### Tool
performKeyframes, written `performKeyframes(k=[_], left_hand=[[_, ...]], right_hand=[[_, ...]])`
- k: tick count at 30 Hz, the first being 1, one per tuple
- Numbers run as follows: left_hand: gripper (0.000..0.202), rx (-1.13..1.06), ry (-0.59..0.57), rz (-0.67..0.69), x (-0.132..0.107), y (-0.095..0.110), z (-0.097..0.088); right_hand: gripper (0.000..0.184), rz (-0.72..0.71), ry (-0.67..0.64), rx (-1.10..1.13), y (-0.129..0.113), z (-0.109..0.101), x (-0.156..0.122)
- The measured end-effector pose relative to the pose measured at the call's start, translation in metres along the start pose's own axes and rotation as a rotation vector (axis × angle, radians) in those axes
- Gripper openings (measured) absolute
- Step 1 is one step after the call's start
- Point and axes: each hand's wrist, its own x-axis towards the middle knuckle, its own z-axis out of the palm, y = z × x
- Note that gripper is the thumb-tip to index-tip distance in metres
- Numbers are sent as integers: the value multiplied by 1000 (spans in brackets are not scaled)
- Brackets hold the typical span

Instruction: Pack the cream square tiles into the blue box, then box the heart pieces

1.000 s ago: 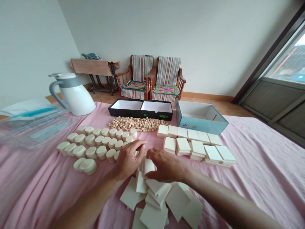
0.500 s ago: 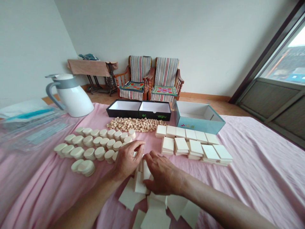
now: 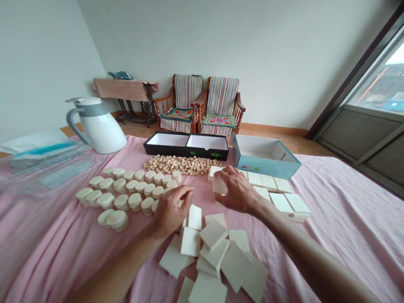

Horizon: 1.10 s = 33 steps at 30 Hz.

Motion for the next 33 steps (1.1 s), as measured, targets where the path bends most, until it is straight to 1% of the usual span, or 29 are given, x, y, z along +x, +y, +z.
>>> performKeyframes(k=[2, 4, 7, 9, 11, 13, 15, 16, 19, 21, 23, 26, 30, 33], left_hand=[[15, 6, 3, 1, 0, 0, 0], [15, 6, 2, -2, 0, 1, 0], [15, 6, 0, -8, 0, 2, 0], [15, 7, -2, -10, 0, 1, 0], [15, 8, -6, -8, -1, 0, 1], [15, 11, -12, -3, -2, -2, 2], [15, 14, -19, -3, -2, -3, 2], [15, 16, -21, -3, -2, -3, 2], [15, 26, -19, -1, -2, -3, 2], [15, 27, -17, 4, -1, -2, 1], [14, 23, -13, 5, -1, -1, 1], [14, 26, -8, 7, -1, -1, 0], [13, 32, 2, 18, 0, -1, -1], [13, 28, 45, 16, 3, 0, -5]], right_hand=[[40, 35, -16, -59, 11, 3, 3], [43, 64, -37, -98, 18, 7, 3], [55, 89, -48, -121, 21, 7, -1], [55, 76, -25, -90, 17, 3, -7], [46, 28, -44, -14, 9, 0, -16], [40, -28, -142, 68, -4, -2, -28], [43, -77, -253, 98, -19, 0, -41], [46, -99, -285, 85, -27, 2, -47], [51, -141, -308, -4, -44, 12, -60], [48, -118, -306, -30, -50, 17, -62], [42, -80, -312, -11, -50, 21, -61], [32, -75, -329, 45, -46, 22, -59], [31, -107, -335, 127, -39, 20, -60], [31, -133, -338, 182, -34, 14, -59]])
